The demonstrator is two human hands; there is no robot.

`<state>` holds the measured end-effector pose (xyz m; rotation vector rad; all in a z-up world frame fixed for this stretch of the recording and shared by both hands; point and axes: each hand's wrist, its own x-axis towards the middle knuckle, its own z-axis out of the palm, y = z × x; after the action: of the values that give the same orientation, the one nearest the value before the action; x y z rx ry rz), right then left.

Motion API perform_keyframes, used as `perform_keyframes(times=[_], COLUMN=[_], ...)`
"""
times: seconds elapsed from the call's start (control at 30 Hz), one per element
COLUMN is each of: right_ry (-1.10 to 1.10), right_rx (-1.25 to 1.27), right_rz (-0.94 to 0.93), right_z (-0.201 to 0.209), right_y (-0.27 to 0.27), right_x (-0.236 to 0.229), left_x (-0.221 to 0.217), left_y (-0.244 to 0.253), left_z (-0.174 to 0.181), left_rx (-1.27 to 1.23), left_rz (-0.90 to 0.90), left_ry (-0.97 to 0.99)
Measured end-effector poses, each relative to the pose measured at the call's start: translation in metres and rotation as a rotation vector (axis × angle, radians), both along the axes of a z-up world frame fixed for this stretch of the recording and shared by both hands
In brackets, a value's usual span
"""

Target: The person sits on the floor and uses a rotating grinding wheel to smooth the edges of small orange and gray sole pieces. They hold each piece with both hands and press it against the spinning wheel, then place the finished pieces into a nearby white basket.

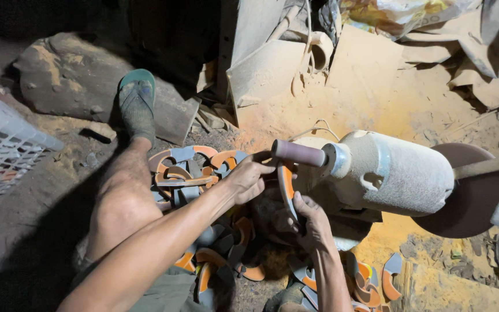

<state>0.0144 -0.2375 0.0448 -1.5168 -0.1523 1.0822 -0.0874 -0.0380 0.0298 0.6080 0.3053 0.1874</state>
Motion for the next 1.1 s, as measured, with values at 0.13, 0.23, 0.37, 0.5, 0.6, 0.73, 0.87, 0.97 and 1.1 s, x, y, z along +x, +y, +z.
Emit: perform_keyframes(times=[0.13,0.23,0.37,0.5,0.6,0.73,0.87,0.97,1.1], right_ry=[0.044,-0.078,0.101,0.174,0.169,0.181,0.067,0.045,0.02], right_rx=[0.027,0.017,-0.09,0.008,0.068,0.024,0.042,0.055,0.005], right_rz=[-0.094,-0.01,-0.199,-0.263,-0.325,-0.403,-0.221,-0.189,-0.162], right_z=[0.005,0.013,0.017,0.008,0.003,0.002,0.003,0.003,0.003], right_y=[0.016,0.03,0.044,0.062,0.07,0.073,0.057,0.038,0.019], right_x=[-0.005,-0.006,-0.005,0.006,0.013,0.015,0.005,-0.008,-0.017], left_x=[0.026,0.047,0.068,0.079,0.086,0.089,0.078,0.057,0.028], left_y=[0.002,0.01,0.018,0.028,0.035,0.037,0.026,0.01,-0.006], left_z=[-0.016,-0.026,-0.036,-0.032,-0.023,-0.02,-0.032,-0.04,-0.03], left_rx=[-0.192,-0.318,-0.345,-0.247,-0.23,-0.2,-0.284,-0.365,-0.288], left_rz=[0.082,0.104,0.153,0.13,0.097,0.115,0.177,0.07,0.071], left_ry=[0.04,0.0,-0.098,-0.039,-0.093,-0.115,0.072,-0.249,-0.093])
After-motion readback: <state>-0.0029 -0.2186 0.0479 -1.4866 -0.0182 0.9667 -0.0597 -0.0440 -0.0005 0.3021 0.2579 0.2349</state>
